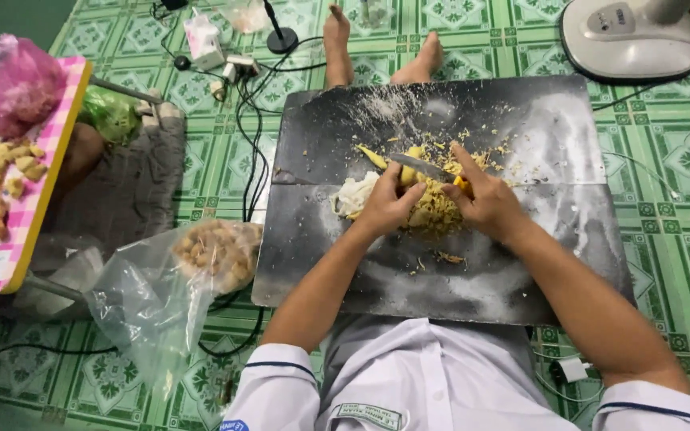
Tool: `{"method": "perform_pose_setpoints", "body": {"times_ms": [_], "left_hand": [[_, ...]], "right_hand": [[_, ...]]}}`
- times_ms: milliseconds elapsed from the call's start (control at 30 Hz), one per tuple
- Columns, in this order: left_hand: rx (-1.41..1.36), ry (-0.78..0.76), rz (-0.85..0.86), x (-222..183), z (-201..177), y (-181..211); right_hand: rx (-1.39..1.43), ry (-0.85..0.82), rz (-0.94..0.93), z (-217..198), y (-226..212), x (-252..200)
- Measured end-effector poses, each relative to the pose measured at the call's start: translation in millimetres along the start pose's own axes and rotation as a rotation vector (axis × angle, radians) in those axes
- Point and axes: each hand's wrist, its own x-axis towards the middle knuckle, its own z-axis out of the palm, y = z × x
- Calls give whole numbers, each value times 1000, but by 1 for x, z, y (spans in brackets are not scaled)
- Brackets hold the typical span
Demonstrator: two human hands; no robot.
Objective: Shredding turmeric roots by scraping them with a small knife on a flat board while sitting on the floor.
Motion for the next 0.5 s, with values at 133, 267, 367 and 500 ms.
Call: {"method": "perform_pose_setpoints", "body": {"times_ms": [133, 267, 367, 500], "left_hand": [[-434, 3, -80, 3, -4, 8], [-548, 86, -131, 5, -5, 11], [-557, 123, -97, 4, 0, -9], [-546, 106, -120, -1, 4, 25]], "right_hand": [[82, -14, 5, 1, -3, 1], [95, 4, -30, 9, -1, 2], [119, -75, 31, 15, 12, -4], [31, -25, 6, 14, 1, -7]]}}
